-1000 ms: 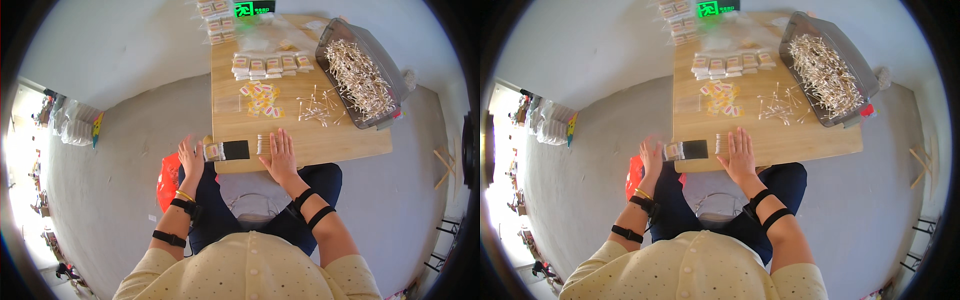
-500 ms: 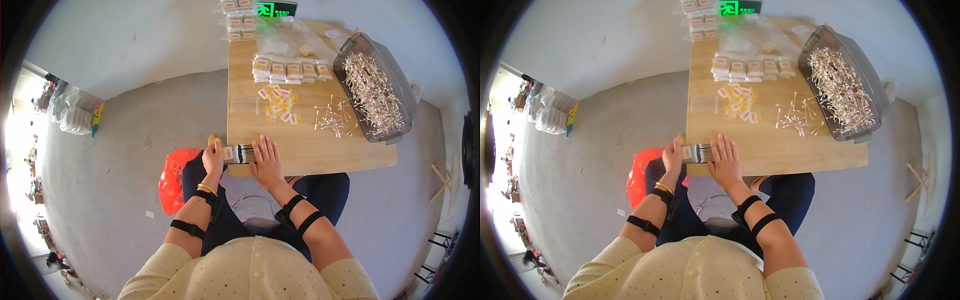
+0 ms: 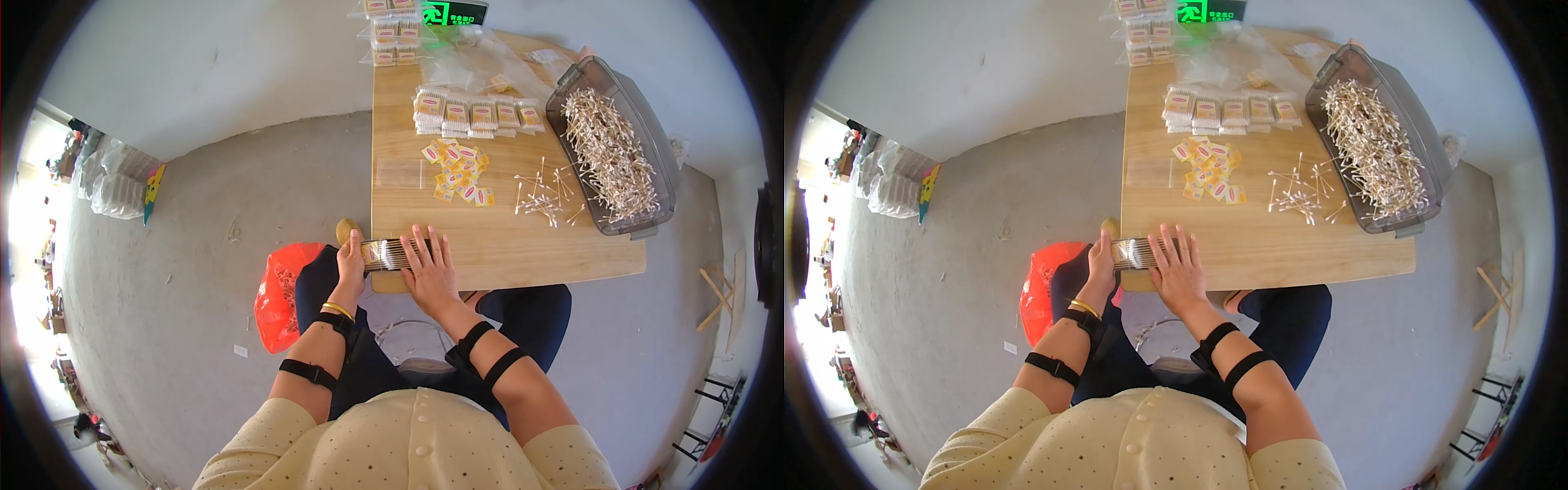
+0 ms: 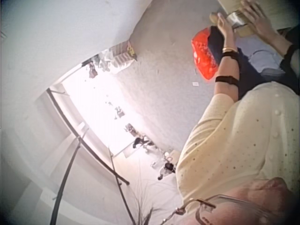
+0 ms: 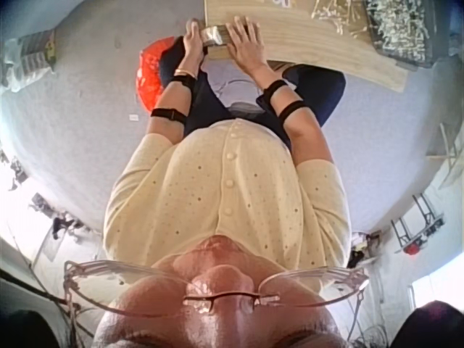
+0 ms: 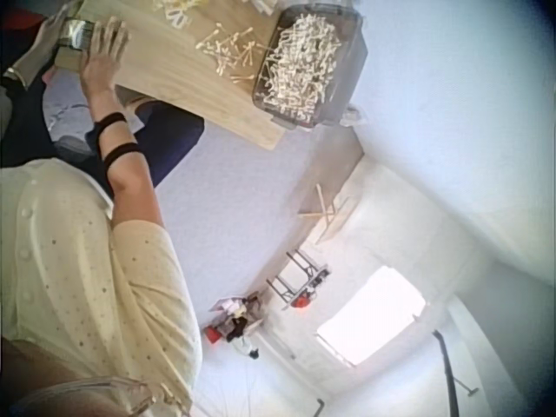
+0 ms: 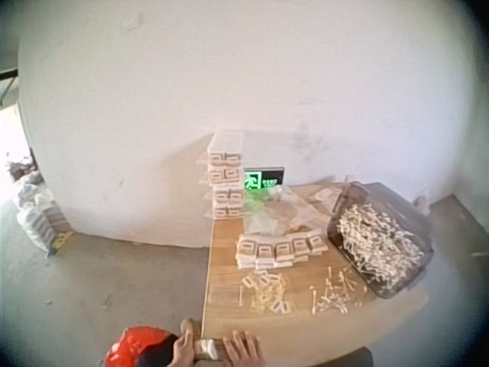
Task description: The person is counting cotton swabs, arranging them into small groups, and placing them into clear plastic packaging packets on a wooden table.
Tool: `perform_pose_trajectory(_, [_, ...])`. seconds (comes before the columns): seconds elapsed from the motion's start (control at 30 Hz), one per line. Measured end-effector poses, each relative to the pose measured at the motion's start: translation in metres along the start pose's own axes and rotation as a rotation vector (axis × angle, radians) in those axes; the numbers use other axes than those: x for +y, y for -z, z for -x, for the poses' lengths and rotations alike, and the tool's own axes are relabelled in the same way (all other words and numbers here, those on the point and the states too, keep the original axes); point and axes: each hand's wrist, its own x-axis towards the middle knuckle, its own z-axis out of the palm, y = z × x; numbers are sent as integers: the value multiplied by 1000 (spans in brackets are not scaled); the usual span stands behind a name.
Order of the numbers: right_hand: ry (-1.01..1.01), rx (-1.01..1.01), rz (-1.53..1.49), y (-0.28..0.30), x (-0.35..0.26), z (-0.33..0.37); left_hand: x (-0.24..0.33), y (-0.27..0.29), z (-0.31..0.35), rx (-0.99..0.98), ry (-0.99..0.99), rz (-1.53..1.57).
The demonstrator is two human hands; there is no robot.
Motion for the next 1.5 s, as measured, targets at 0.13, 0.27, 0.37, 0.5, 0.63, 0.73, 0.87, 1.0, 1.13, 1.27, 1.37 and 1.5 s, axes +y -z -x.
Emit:
perform_pose_trajectory(0.13, [-12, -39, 2, -9, -16, -6, 11, -5, 8, 22, -83, -51])
perform_pose_trajectory(0.27, [-28, -84, -49, -7, -26, -8, 27, -4, 15, 99, -353, -604])
perform_pose_trajectory(0.37, [-91, -48, -55, 4, -17, -7, 35, 7, 13, 176, -389, -750])
perform_pose_trajectory(0.5, [-90, -83, -3, 8, -1, 0, 54, 23, 14, 100, -138, -610])
perform_pose_trajectory(0.63, [-51, -117, 57, 6, -10, -5, 43, 32, 8, 77, -458, -958])
perform_pose_trajectory(0.73, [-49, -127, 82, 0, -14, -6, 36, 27, 4, 71, -505, -865])
perform_pose_trajectory(0.87, [-41, -113, 26, -7, -23, -10, 33, 21, 9, 52, -520, -764])
perform_pose_trajectory(1.0, [-20, -148, 12, -10, -39, -18, 36, 16, 14, 45, -518, -756])
perform_pose_trajectory(1.13, [-45, -84, -12, -12, -44, -18, 33, 12, 13, 32, -485, -756])
perform_pose_trajectory(1.27, [13, -53, -54, -16, -32, -17, 28, 27, 0, 21, -537, -886])
perform_pose_trajectory(1.37, [-31, 39, -184, 6, 9, -11, 41, 28, 3, -23, -55, -601])
perform_pose_trajectory(1.5, [-273, 234, -104, 40, 84, 6, 42, 74, -9, 112, -421, -745])
